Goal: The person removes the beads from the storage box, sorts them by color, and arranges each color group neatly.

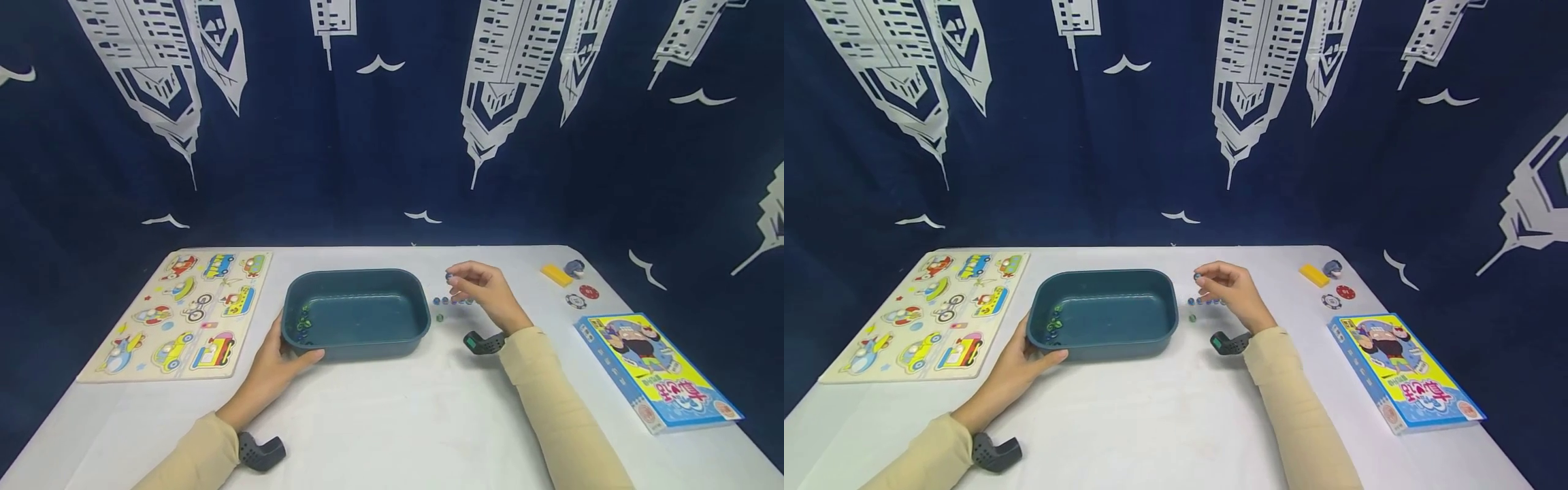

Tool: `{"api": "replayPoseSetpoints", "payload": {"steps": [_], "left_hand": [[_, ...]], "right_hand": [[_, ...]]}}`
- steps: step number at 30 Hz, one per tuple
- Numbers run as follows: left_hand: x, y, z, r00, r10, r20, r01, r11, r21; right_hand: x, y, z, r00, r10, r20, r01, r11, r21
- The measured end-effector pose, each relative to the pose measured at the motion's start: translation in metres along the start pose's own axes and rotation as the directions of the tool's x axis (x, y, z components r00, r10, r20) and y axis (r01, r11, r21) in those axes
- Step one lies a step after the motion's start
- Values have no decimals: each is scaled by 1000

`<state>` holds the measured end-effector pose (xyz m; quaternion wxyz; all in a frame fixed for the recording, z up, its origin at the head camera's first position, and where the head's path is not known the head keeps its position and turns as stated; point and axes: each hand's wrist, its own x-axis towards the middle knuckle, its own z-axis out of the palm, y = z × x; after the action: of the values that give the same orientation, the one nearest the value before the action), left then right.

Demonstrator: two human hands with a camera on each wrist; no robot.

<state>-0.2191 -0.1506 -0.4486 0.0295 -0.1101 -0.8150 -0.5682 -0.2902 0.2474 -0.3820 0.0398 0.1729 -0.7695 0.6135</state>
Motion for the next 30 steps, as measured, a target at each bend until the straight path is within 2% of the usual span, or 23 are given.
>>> {"api": "replayPoseSetpoints", "payload": {"steps": [4, 7, 13, 20, 26, 30], "left_hand": [[-1, 0, 0, 1000, -1, -2, 1, 1000, 2], [-1, 0, 0, 1000, 2, -2, -2, 1000, 8], [-1, 1, 0, 999, 34, 4, -34, 999, 2], [-2, 2, 0, 1000, 5, 6, -5, 1000, 11], [-2, 2, 0, 1000, 5, 4, -5, 1000, 20], [-1, 2, 0, 1000, 10, 2, -10, 1000, 13]], "right_hand": [[-5, 18, -23, 992, 52, -115, -56, 998, -27], [-11, 31, -39, 980, 102, -171, -118, 990, -82], [-20, 55, -59, 961, 149, -235, -214, 936, -281], [-25, 68, -63, 935, 216, -283, -321, 855, -408], [-25, 67, -59, 931, 219, -293, -340, 812, -475], [-25, 67, -59, 924, 236, -301, -361, 796, -485]]}}
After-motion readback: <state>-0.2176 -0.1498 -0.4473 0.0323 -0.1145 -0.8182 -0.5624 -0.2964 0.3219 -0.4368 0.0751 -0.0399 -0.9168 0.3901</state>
